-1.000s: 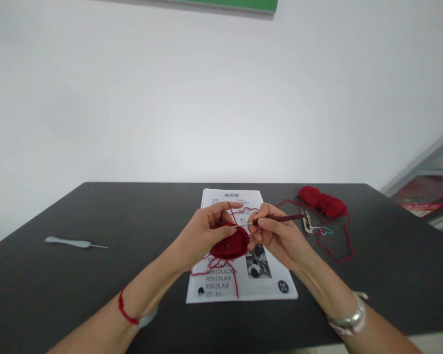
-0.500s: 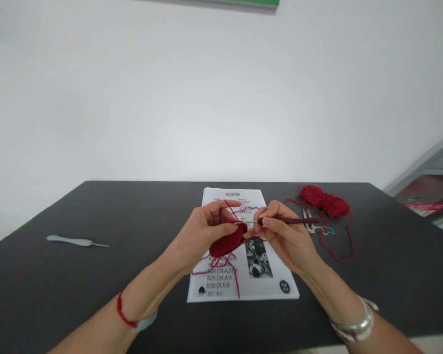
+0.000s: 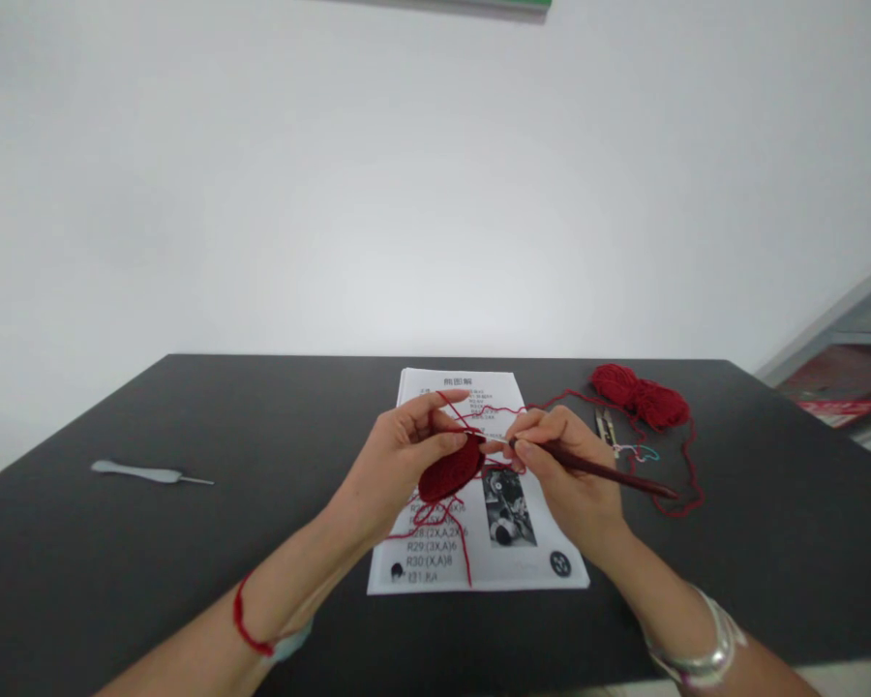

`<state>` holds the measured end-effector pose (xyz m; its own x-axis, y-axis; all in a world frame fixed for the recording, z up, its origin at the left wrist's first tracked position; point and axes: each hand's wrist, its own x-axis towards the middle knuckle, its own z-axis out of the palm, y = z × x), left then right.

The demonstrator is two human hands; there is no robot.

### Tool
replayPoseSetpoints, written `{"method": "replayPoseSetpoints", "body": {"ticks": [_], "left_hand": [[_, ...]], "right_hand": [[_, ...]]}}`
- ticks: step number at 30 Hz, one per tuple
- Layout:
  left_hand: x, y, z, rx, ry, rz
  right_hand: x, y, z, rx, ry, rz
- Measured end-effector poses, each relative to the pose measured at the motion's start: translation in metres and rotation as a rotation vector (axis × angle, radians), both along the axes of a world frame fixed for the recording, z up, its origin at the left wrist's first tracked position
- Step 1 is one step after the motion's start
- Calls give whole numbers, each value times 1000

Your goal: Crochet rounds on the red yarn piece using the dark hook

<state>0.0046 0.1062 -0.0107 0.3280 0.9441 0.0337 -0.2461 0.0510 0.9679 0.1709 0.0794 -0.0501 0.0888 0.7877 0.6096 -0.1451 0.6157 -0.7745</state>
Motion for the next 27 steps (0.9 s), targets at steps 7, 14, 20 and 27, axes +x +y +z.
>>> {"method": "replayPoseSetpoints", "body": {"ticks": [7, 14, 20, 27], "left_hand": [[6, -4, -4, 55, 89, 127], [11, -10, -6, 222, 274, 230], [8, -5, -8, -137, -9, 2], [10, -6, -9, -186, -66, -1]], "right_hand": [[-4, -5, -3, 124, -225, -195], [-7, -5, -9, 447, -566, -326], [5, 11, -8, 581, -721, -176], [-6, 2, -17, 605, -836, -395]]}}
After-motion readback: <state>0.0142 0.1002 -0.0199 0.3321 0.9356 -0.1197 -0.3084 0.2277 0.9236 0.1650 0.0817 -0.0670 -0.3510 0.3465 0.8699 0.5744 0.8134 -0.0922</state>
